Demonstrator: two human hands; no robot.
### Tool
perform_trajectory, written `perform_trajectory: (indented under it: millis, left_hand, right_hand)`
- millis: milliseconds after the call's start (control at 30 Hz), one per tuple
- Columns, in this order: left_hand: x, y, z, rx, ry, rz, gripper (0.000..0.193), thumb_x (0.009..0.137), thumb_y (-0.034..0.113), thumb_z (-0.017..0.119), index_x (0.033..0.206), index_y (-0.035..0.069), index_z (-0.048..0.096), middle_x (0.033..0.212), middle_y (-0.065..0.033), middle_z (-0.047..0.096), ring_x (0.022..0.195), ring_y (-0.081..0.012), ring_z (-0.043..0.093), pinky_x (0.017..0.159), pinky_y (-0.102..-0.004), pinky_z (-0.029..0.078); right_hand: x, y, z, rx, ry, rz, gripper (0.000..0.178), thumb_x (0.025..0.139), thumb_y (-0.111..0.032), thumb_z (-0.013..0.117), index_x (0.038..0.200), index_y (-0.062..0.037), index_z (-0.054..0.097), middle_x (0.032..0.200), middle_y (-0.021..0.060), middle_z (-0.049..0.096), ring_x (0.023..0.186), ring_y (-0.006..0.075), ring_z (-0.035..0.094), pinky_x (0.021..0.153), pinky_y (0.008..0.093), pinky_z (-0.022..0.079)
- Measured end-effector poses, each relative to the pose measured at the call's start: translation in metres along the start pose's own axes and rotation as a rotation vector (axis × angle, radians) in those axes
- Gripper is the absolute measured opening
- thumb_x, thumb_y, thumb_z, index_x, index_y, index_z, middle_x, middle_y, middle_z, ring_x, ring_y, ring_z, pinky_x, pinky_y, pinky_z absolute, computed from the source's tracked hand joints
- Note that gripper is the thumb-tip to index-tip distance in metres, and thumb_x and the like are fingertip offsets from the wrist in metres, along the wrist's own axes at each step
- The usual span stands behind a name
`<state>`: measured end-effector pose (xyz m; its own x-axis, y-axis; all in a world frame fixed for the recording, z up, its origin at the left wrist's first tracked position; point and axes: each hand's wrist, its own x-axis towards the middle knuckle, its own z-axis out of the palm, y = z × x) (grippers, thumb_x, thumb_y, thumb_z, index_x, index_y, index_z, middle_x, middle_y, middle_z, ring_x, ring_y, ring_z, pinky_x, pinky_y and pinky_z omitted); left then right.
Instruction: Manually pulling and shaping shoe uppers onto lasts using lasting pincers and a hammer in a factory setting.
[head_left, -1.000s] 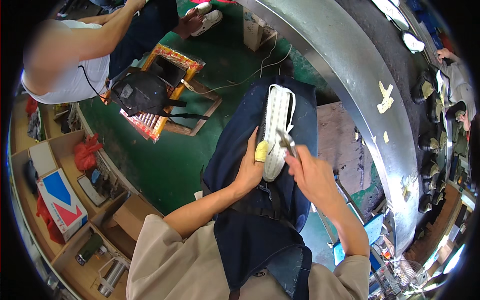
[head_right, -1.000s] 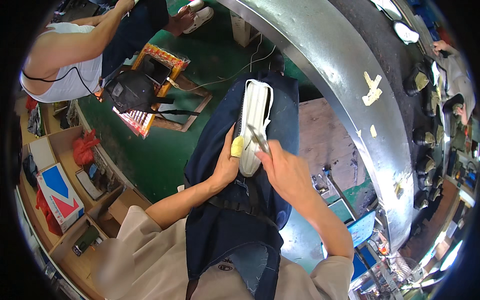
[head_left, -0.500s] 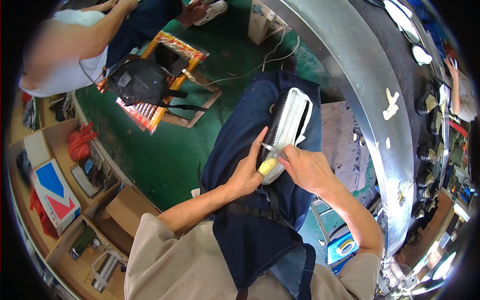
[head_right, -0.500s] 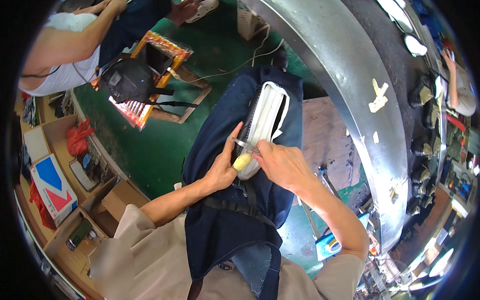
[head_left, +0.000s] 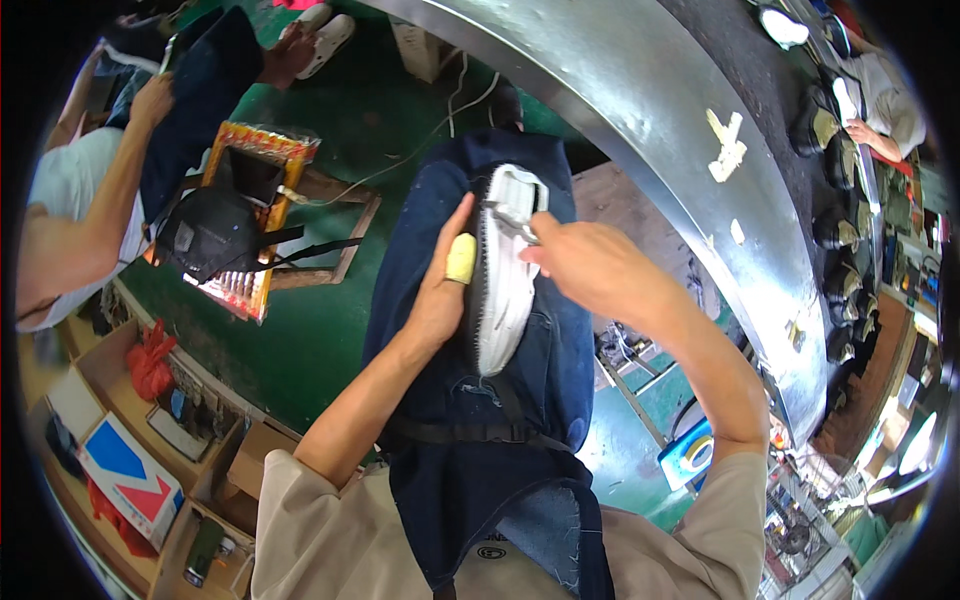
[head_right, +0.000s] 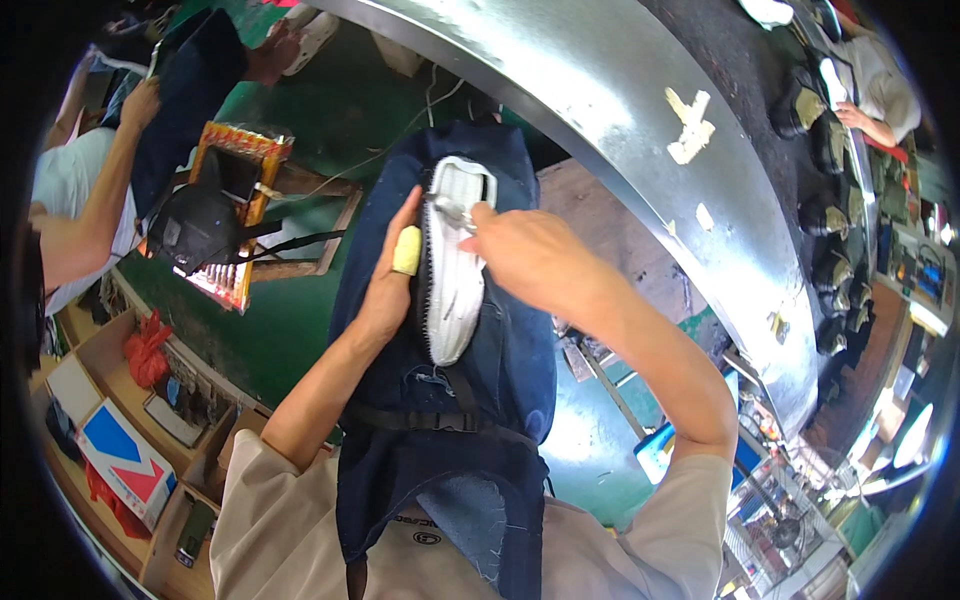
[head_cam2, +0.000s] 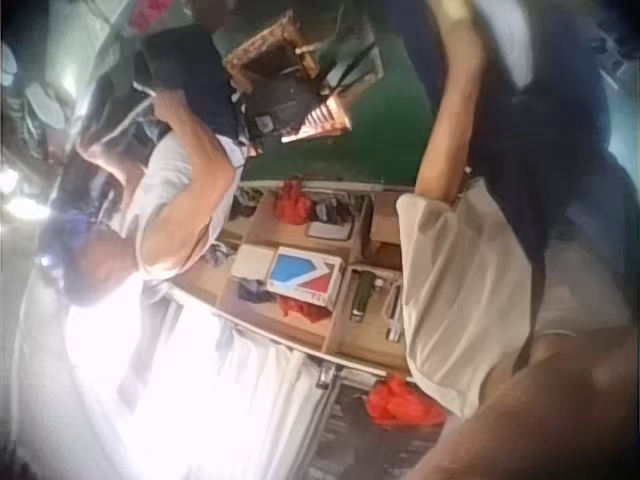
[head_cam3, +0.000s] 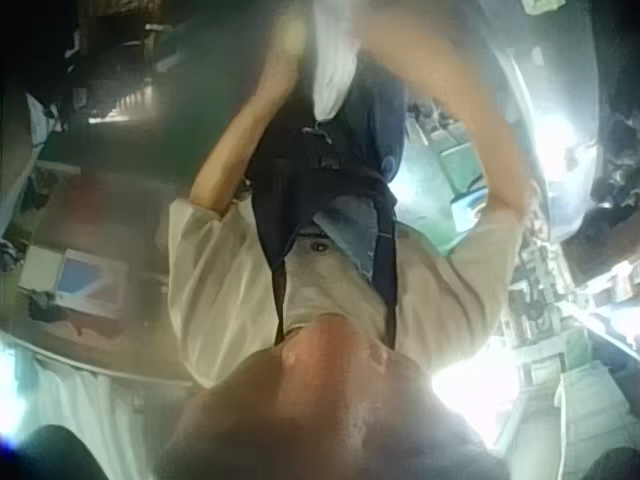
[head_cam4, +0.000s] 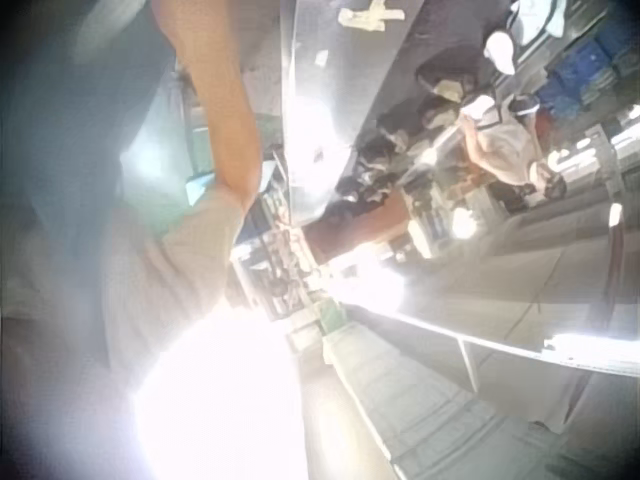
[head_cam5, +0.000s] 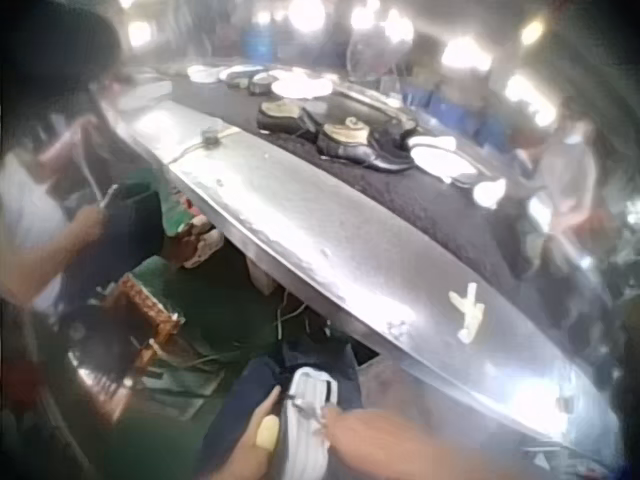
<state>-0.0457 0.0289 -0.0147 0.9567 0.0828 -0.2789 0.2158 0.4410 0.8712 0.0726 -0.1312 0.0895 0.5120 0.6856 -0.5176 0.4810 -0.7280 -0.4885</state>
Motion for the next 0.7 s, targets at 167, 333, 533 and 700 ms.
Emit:
perform_trajectory:
  millis: [167,333,533,700]
  left_hand:
    - [0.013,0.013,-0.005,-0.236,0.040,-0.199,0.063,0.106,0.012,0.045,0.165,0.013,0.021,0.170,-0.0106,0.021,0.155,-0.0222,0.023,0.125,-0.0347,0.019]
    - [0.016,0.009,-0.026,0.169,0.025,-0.087,0.068,0.101,0.002,0.047,0.164,0.017,0.025,0.161,-0.0140,0.035,0.146,-0.0262,0.035,0.121,-0.0367,0.027]
    - [0.024,-0.011,-0.026,0.384,0.099,0.011,0.079,0.092,-0.012,0.040,0.164,0.017,0.024,0.142,-0.0155,0.052,0.128,-0.0236,0.052,0.112,-0.0344,0.039]
    - [0.016,-0.010,-0.022,0.125,0.181,-0.132,0.072,0.100,-0.005,0.046,0.164,0.017,0.022,0.136,-0.0150,0.055,0.122,-0.0215,0.055,0.105,-0.0305,0.042]
  right_hand:
    - [0.004,-0.013,0.048,0.177,0.214,0.087,0.030,0.106,-0.027,0.050,0.098,0.0014,0.048,0.073,0.0262,0.065,0.074,0.0479,0.066,0.063,0.0563,0.051]
    - [0.000,-0.010,0.044,0.623,0.110,0.190,0.031,0.108,-0.030,0.048,0.102,-0.0003,0.049,0.076,0.0199,0.068,0.073,0.0371,0.070,0.061,0.0494,0.053]
    - [-0.002,-0.013,0.027,0.415,0.407,0.021,0.029,0.108,-0.031,0.049,0.109,-0.0033,0.054,0.081,0.0142,0.068,0.071,0.0296,0.070,0.065,0.0419,0.053]
    - [0.023,-0.017,0.022,0.061,0.413,-0.096,0.028,0.105,-0.031,0.055,0.108,-0.0034,0.056,0.087,0.0174,0.070,0.076,0.0372,0.070,0.063,0.0476,0.052]
